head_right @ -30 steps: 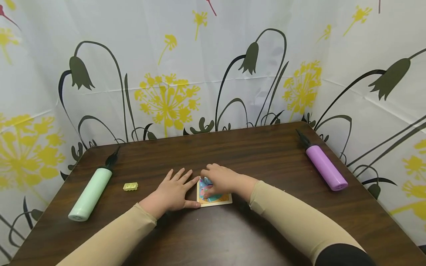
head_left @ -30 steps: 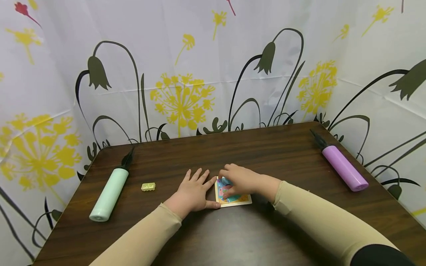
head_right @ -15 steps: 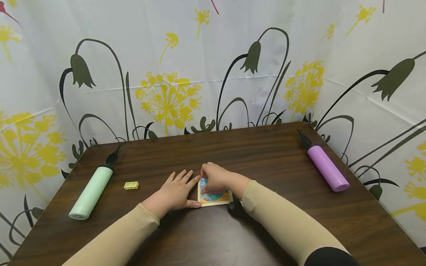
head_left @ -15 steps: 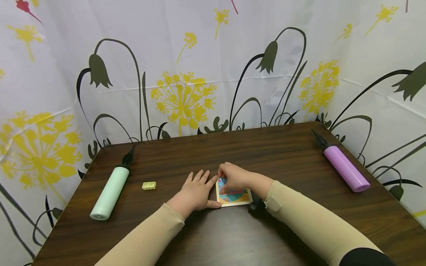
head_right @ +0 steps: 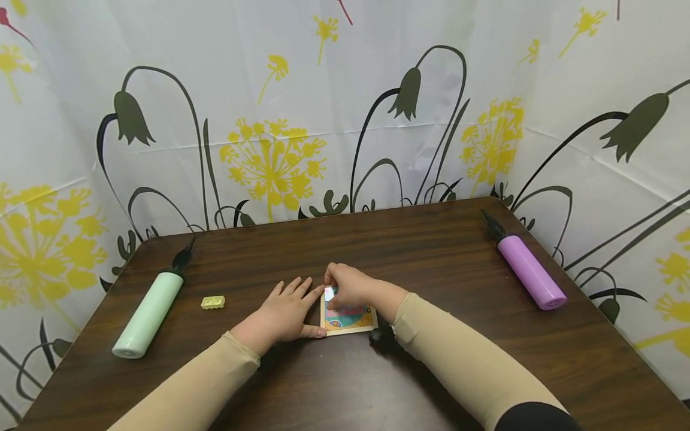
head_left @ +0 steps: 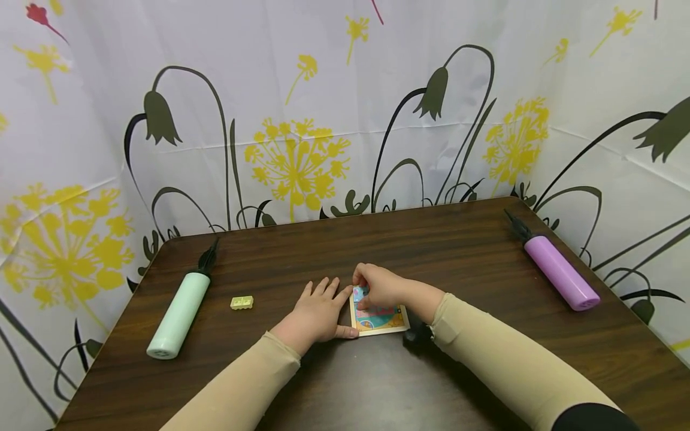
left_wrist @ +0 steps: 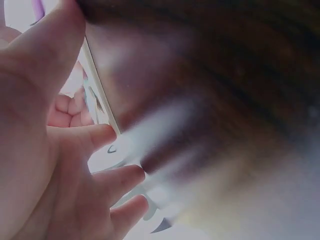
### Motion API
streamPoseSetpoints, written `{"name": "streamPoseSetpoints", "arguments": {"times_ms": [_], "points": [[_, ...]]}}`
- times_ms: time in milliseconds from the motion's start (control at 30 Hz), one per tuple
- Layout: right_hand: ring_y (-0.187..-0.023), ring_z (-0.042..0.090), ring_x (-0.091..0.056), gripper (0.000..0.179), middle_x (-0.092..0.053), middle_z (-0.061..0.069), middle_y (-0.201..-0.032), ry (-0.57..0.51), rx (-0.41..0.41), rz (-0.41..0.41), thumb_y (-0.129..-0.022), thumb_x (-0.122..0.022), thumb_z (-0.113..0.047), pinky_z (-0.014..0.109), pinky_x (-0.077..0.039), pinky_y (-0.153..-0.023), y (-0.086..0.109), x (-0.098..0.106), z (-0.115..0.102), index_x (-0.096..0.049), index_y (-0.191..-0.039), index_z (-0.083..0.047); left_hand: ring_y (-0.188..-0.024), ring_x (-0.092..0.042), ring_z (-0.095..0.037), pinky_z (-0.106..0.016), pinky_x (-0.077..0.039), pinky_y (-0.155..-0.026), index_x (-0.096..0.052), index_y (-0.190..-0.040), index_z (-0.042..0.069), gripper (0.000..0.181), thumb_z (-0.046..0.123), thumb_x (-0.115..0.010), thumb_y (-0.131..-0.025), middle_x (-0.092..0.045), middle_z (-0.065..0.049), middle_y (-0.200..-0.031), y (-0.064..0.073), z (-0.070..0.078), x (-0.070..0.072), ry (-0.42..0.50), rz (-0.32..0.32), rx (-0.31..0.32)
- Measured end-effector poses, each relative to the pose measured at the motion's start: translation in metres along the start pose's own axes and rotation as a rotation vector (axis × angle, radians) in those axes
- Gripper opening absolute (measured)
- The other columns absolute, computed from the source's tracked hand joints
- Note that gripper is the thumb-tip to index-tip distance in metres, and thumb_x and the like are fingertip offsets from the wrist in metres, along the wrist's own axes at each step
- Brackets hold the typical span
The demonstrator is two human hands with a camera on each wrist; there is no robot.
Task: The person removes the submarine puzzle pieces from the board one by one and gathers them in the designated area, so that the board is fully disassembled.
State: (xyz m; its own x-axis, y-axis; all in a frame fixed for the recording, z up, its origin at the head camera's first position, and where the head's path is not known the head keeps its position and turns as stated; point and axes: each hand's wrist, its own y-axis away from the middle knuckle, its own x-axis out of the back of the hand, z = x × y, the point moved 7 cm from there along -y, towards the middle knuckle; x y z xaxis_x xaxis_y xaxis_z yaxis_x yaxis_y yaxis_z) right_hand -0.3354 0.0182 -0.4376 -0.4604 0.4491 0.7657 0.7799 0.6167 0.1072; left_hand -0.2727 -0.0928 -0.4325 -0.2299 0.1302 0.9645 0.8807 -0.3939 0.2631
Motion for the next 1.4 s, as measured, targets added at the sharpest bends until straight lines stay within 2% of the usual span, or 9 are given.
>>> {"name": "streamPoseSetpoints", "arguments": {"times_ms": [167, 367, 500, 633, 733, 867, 1000, 1233, 1400], "points": [[-0.078, 0.018, -0.054, 0.010, -0.058, 0.002, -0.087, -0.098, -0.008, 0.038, -0.093, -0.071, -0.010, 0.032, -0.048, -0.069, 0.000, 0.003, 0.005, -0.061, -0.094, -0.011, -0.146, -0.020, -0.036, -0.058, -0.016, -0.114, -0.033, -0.156, 0.018, 0.098, 0.075, -0.057, -0.081, -0.027, -0.016, -0.159, 0.001, 0.001, 0.002, 0.005, 0.005, 0.001], [-0.068, 0.015, -0.052, 0.007, -0.058, 0.001, -0.077, -0.239, 0.035, 0.055, -0.093, -0.069, -0.007, 0.028, -0.045, -0.061, 0.000, 0.010, 0.003, -0.065, -0.088, -0.007, -0.146, -0.020, -0.036, -0.058, -0.016, -0.114, -0.032, -0.157, 0.019, 0.097, 0.075, -0.057, -0.081, -0.026, -0.016, -0.159, 0.002, 0.001, 0.001, 0.012, -0.004, 0.004], [-0.065, 0.013, -0.053, 0.006, -0.060, 0.001, -0.072, -0.284, 0.033, 0.125, -0.093, -0.070, -0.008, 0.027, -0.045, -0.058, 0.006, 0.032, 0.010, -0.068, -0.088, -0.005, -0.146, -0.021, -0.036, -0.058, -0.017, -0.114, -0.032, -0.157, 0.019, 0.098, 0.074, -0.058, -0.081, -0.027, -0.016, -0.159, 0.001, 0.002, 0.001, 0.021, -0.002, 0.007], [-0.063, 0.015, -0.053, 0.008, -0.059, 0.003, -0.070, -0.233, -0.031, 0.250, -0.091, -0.072, -0.007, 0.028, -0.046, -0.057, 0.018, 0.069, 0.035, -0.069, -0.086, -0.002, -0.146, -0.021, -0.035, -0.057, -0.017, -0.114, -0.031, -0.157, 0.019, 0.098, 0.074, -0.059, -0.081, -0.027, -0.016, -0.159, -0.001, 0.002, 0.000, 0.028, 0.008, 0.014], [-0.065, 0.016, -0.054, 0.009, -0.060, 0.005, -0.072, -0.206, -0.144, 0.291, -0.090, -0.072, -0.005, 0.029, -0.047, -0.059, 0.029, 0.089, 0.064, -0.068, -0.084, 0.000, -0.146, -0.021, -0.035, -0.057, -0.017, -0.114, -0.030, -0.157, 0.020, 0.098, 0.074, -0.059, -0.081, -0.026, -0.015, -0.159, -0.001, 0.002, 0.000, 0.027, 0.006, 0.019], [-0.067, 0.016, -0.054, 0.010, -0.061, 0.004, -0.075, -0.204, -0.259, 0.231, -0.091, -0.070, -0.005, 0.028, -0.047, -0.060, 0.040, 0.093, 0.097, -0.065, -0.083, 0.000, -0.146, -0.022, -0.035, -0.056, -0.018, -0.114, -0.030, -0.157, 0.019, 0.097, 0.072, -0.060, -0.081, -0.026, -0.016, -0.159, 0.002, 0.003, 0.002, 0.028, -0.005, 0.019], [-0.067, 0.015, -0.053, 0.011, -0.060, 0.003, -0.074, -0.211, -0.265, 0.172, -0.091, -0.071, -0.006, 0.028, -0.046, -0.059, 0.043, 0.083, 0.109, -0.066, -0.082, -0.001, -0.146, -0.022, -0.036, -0.056, -0.018, -0.114, -0.030, -0.157, 0.018, 0.097, 0.071, -0.060, -0.082, -0.026, -0.017, -0.159, 0.004, 0.003, 0.002, 0.037, -0.017, 0.019], [-0.065, 0.016, -0.053, 0.014, -0.060, 0.002, -0.073, -0.073, -0.189, 0.251, -0.087, -0.076, -0.009, 0.031, -0.044, -0.060, 0.043, 0.081, 0.085, -0.063, -0.083, -0.007, -0.145, -0.022, -0.037, -0.057, -0.018, -0.114, -0.029, -0.157, 0.018, 0.097, 0.071, -0.060, -0.082, -0.025, -0.017, -0.159, 0.004, 0.004, 0.004, 0.041, -0.020, 0.016], [-0.074, 0.018, -0.055, 0.014, -0.061, 0.002, -0.083, -0.046, -0.076, 0.121, -0.085, -0.078, -0.009, 0.034, -0.047, -0.066, 0.034, 0.056, 0.040, -0.067, -0.093, -0.009, -0.144, -0.025, -0.037, -0.057, -0.020, -0.113, -0.032, -0.156, 0.017, 0.098, 0.071, -0.061, -0.081, -0.027, -0.017, -0.158, 0.003, 0.004, 0.005, 0.052, -0.012, 0.019]]}}
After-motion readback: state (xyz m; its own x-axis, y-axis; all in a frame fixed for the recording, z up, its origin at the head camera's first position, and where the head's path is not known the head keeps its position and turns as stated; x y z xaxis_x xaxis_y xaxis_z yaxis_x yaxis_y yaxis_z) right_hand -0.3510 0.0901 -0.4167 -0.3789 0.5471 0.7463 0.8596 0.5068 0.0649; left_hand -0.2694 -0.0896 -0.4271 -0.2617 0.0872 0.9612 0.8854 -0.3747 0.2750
